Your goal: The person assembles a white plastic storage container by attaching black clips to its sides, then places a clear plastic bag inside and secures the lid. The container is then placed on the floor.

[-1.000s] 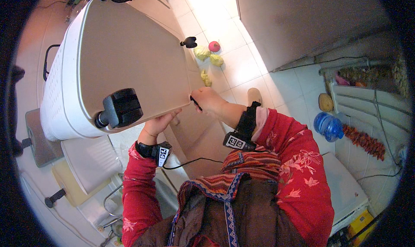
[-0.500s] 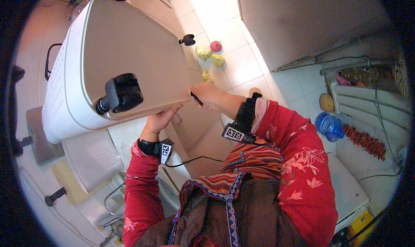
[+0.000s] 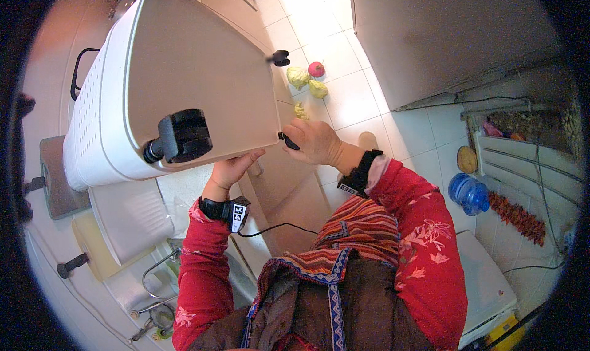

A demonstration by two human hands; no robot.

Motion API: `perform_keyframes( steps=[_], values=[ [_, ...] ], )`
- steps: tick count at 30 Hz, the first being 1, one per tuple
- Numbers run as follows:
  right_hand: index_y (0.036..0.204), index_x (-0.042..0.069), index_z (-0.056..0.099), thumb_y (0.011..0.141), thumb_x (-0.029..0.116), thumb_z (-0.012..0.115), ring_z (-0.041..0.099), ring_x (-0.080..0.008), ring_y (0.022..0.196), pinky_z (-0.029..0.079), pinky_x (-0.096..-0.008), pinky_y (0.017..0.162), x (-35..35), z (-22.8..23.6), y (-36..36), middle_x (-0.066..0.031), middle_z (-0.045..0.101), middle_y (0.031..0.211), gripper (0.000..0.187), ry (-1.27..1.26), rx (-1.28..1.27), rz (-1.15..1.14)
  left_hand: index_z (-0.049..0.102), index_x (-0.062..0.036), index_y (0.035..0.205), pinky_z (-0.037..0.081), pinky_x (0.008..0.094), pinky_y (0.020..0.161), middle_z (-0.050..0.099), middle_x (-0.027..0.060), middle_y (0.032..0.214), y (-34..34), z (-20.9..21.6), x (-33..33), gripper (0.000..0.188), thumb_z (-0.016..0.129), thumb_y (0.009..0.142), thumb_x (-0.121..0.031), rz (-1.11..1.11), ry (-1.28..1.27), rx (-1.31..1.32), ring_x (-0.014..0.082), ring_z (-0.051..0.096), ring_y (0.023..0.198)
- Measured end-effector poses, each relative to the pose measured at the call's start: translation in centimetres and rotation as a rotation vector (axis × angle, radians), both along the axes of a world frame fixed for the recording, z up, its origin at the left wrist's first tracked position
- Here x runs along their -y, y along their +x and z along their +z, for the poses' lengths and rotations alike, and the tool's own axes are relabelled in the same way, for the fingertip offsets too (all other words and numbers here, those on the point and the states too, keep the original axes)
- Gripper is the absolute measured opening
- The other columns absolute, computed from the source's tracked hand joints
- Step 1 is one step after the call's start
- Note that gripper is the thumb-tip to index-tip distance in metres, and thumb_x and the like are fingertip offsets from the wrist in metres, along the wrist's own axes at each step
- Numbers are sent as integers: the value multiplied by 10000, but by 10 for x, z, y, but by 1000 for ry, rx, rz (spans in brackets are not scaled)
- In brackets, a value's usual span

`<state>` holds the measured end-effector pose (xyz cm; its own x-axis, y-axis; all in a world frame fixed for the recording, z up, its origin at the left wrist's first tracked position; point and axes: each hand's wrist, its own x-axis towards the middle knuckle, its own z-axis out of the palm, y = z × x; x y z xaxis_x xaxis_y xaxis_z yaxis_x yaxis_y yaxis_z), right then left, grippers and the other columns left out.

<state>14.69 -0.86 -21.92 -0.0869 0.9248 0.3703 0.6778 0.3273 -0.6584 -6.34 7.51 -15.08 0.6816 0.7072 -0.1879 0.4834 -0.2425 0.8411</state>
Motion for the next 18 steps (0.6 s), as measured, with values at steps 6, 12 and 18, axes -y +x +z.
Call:
perform_keyframes(
  steps=[6,12,18],
  values=[
    [892,68,510,705,200,646,576,-286,590,468,-371,498,-6,6,-6,-105,530,749,266,52,-80,-9,629,-50,1034,473,312,775,645,67,979,-15,-22,-1,313,699,786,-229,100,-128,126,183,596,898],
    [843,35,495,746,177,605,578,-336,614,454,-402,527,-4,-4,-18,-163,534,666,204,1,-314,-69,631,-62,1036,473,311,785,643,71,1003,-23,-27,-6,317,690,793,-257,-79,93,-169,191,599,911],
    [831,13,472,792,171,563,546,-309,567,431,-371,515,-6,-31,-35,-175,530,646,187,-86,-499,-105,626,-62,1045,475,306,792,641,69,1003,-28,-38,-8,308,676,804,-247,-114,43,-237,190,600,903]
  ],
)
